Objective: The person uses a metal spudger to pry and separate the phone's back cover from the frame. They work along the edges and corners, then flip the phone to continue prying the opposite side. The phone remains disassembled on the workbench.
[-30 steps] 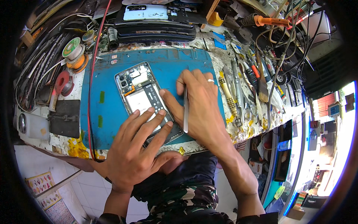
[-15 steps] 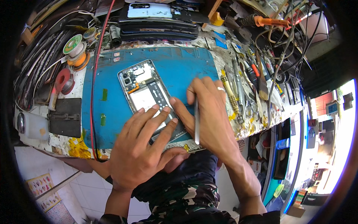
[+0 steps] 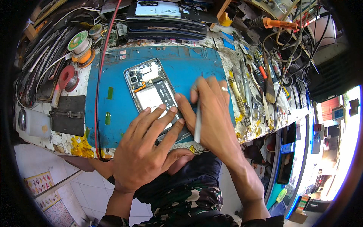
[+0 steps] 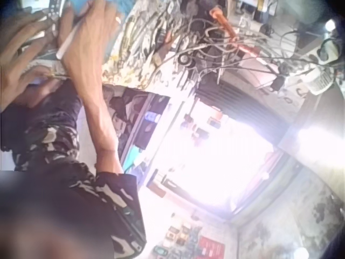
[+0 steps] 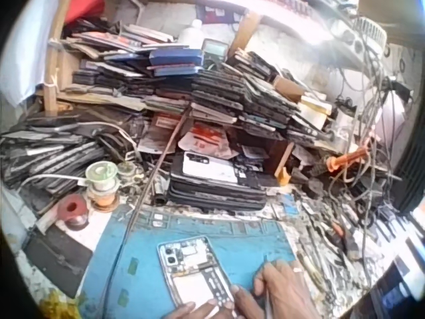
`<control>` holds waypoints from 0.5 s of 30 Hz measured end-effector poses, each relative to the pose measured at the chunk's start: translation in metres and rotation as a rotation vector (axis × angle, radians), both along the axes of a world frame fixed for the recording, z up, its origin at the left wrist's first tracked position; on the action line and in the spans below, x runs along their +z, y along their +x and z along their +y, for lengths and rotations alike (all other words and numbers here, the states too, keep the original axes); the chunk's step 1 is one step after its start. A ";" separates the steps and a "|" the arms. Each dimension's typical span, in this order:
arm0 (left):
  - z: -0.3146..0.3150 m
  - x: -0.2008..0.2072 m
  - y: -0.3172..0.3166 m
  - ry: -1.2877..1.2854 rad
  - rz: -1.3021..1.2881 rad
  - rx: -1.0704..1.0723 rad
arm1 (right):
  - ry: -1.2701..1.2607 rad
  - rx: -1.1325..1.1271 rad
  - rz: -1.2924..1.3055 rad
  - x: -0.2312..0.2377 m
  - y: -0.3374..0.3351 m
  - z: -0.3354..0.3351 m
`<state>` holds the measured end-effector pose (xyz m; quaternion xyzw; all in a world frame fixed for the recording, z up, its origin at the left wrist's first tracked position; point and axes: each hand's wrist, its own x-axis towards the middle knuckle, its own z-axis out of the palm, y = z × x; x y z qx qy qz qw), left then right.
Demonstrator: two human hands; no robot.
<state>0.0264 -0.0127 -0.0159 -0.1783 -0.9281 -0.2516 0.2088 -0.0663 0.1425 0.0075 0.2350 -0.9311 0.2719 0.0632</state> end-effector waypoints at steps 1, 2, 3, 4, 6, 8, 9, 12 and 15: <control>0.001 0.000 0.000 -0.005 -0.001 0.002 | 0.005 0.011 0.033 -0.003 -0.006 -0.004; 0.001 0.000 0.000 -0.012 0.000 0.000 | 0.008 0.018 0.067 -0.007 -0.014 -0.010; 0.001 0.000 -0.001 -0.029 0.006 0.005 | 0.001 0.053 0.126 -0.009 -0.019 -0.014; 0.002 0.001 0.000 -0.024 -0.005 0.007 | -0.033 0.090 0.142 -0.009 -0.021 -0.015; 0.002 0.002 0.001 0.004 -0.025 0.014 | 0.021 0.031 0.087 -0.007 -0.019 -0.014; 0.001 0.002 0.000 0.015 -0.021 0.018 | 0.020 0.002 0.010 0.000 -0.007 -0.007; 0.001 0.001 0.000 0.014 -0.013 0.013 | 0.027 -0.010 -0.010 0.004 0.000 -0.004; -0.001 0.000 0.000 0.011 -0.018 0.006 | 0.042 -0.055 -0.068 0.006 0.006 0.000; 0.001 0.000 0.000 0.015 -0.028 0.005 | 0.022 0.001 0.050 -0.002 -0.015 -0.008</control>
